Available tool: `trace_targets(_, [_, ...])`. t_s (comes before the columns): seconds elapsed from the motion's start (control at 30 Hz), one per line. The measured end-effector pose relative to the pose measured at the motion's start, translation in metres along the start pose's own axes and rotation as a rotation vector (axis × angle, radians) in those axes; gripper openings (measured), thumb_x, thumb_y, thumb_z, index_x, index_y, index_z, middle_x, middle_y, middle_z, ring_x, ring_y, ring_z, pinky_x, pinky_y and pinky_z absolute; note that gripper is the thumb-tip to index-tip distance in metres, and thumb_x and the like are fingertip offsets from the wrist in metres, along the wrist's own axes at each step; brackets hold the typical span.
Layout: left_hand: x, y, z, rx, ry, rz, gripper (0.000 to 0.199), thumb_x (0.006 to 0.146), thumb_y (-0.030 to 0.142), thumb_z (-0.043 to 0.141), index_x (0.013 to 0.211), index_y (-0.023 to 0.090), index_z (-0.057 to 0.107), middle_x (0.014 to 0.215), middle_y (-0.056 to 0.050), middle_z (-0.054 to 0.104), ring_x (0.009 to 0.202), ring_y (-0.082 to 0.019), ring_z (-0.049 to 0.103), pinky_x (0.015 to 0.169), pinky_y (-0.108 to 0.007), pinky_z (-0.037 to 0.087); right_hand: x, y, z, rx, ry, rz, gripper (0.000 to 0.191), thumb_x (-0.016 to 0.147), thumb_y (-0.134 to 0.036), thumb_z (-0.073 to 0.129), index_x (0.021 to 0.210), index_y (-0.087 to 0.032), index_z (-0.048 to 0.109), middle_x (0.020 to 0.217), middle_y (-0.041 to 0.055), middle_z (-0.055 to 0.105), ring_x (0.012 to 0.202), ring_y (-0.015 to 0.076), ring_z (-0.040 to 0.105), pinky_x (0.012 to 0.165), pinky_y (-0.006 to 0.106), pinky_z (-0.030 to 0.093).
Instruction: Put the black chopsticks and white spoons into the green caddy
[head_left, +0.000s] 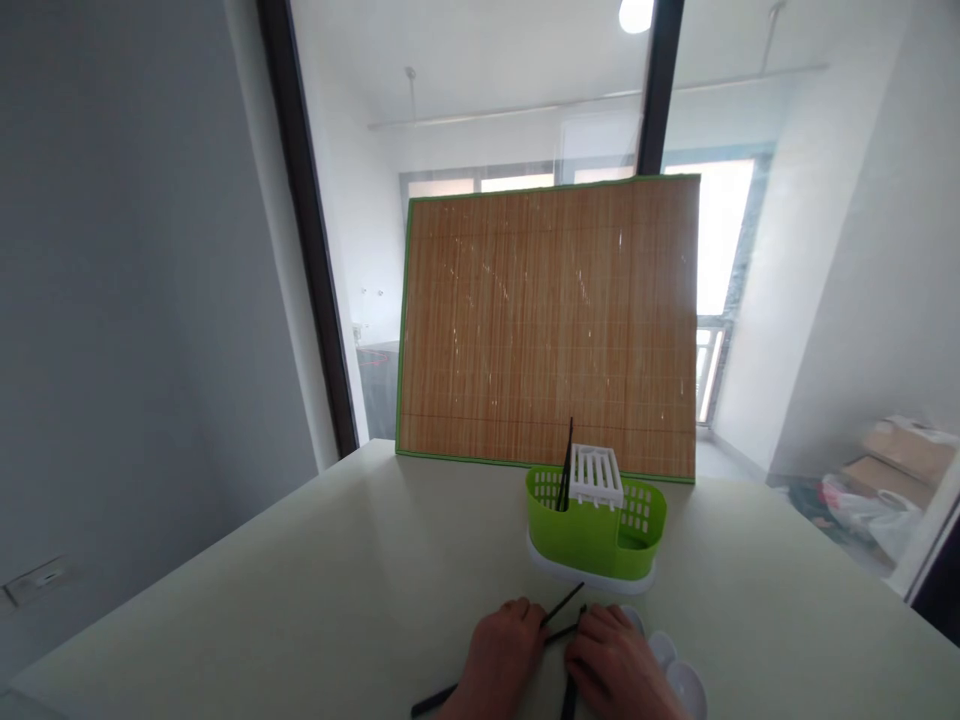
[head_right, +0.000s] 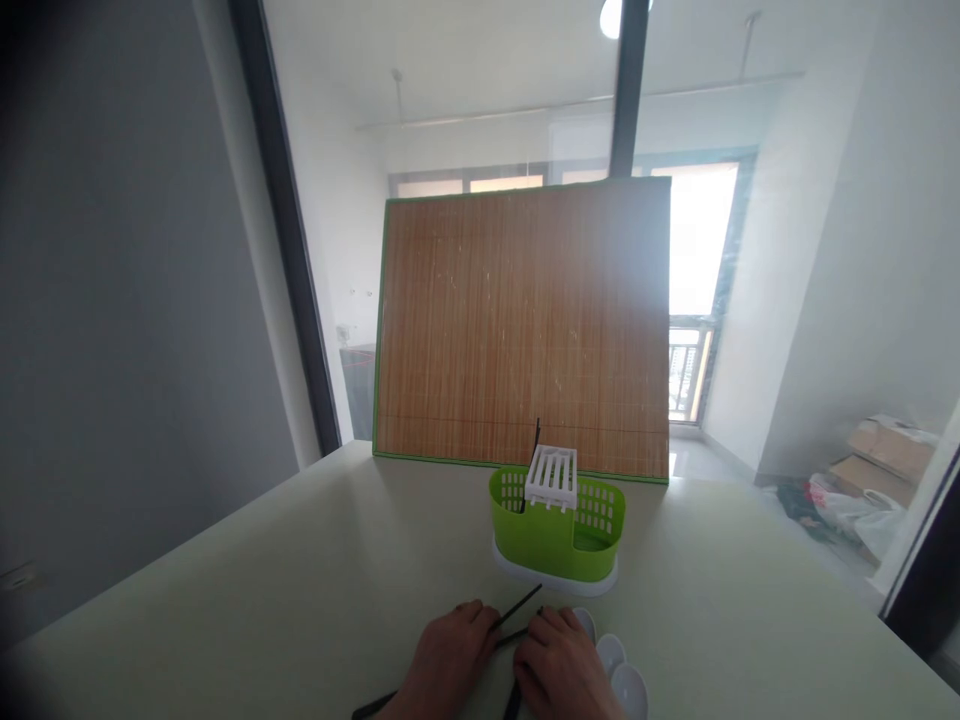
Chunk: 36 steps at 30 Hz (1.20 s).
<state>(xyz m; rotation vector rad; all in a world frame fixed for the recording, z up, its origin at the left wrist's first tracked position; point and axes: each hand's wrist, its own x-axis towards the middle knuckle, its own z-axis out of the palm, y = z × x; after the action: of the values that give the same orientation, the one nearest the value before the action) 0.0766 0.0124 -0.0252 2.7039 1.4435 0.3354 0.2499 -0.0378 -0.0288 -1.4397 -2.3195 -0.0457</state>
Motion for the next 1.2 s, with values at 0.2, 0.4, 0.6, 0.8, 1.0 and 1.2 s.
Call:
trace_targets(0.2, [-0.002,0.0,-0.004,-0.002,-0.021,0.052,0.014,0.086,0.027,0.051,0.094,0.021,0.06,0.095,-0.003,0.064,0.087,-0.02,0.06,0.074,-0.03,0.047,0.0,0.003,0.003,-0.013,-0.004,0.009,0.01,0.082,-0.018,0.054,0.073,-0.022,0.058,0.079,-0.0017,0.059,0.082,0.017,0.051,0.072,0.03,0.03])
trace_targets(0.4, [0.0,0.001,-0.004,0.037,-0.015,0.075,0.013,0.082,0.018,0.052,0.093,0.02,0.059,0.096,-0.004,0.064,0.089,-0.021,0.06,0.072,-0.029,0.048,0.0,0.004,0.002,-0.031,-0.012,0.03,0.008,0.082,-0.017,0.055,0.075,-0.022,0.058,0.082,-0.0011,0.059,0.084,0.0172,0.052,0.075,0.03,0.03])
trace_targets(0.6, [0.0,-0.008,-0.025,-0.074,0.241,0.051,0.011,0.086,0.019,0.048,0.087,0.02,0.059,0.084,-0.003,0.065,0.081,-0.019,0.06,0.07,-0.028,0.045,0.0,0.007,0.003,-0.049,-0.007,0.043,0.009,0.081,-0.018,0.055,0.073,-0.022,0.058,0.079,-0.0009,0.06,0.082,0.0173,0.052,0.074,0.03,0.031])
trace_targets(0.8, [-0.003,0.01,-0.075,-0.619,0.487,0.096,0.014,0.09,0.031,0.046,0.091,0.021,0.055,0.077,0.001,0.064,0.069,-0.012,0.059,0.065,-0.021,0.044,0.0,0.002,-0.006,0.084,0.017,0.042,0.028,0.077,-0.021,0.059,0.104,-0.025,0.059,0.086,0.0003,0.063,0.085,0.0204,0.053,0.078,0.033,0.033])
trace_targets(1.0, [-0.001,0.029,-0.08,-0.892,0.485,0.138,0.012,0.088,0.03,0.049,0.089,0.02,0.055,0.078,0.0,0.064,0.07,-0.012,0.06,0.066,-0.019,0.047,0.003,-0.006,-0.005,0.239,0.013,0.045,0.044,0.069,-0.024,0.065,0.112,-0.02,0.057,0.079,0.001,0.064,0.08,0.0214,0.056,0.074,0.032,0.038])
trace_targets(1.2, [-0.003,0.029,-0.065,-1.033,0.443,0.108,0.01,0.087,0.029,0.05,0.089,0.02,0.056,0.079,0.0,0.066,0.071,-0.011,0.061,0.066,-0.019,0.049,0.004,-0.007,0.007,0.28,0.046,0.029,0.027,0.069,-0.017,0.062,0.096,-0.02,0.061,0.075,0.0004,0.064,0.076,0.0195,0.057,0.07,0.03,0.039])
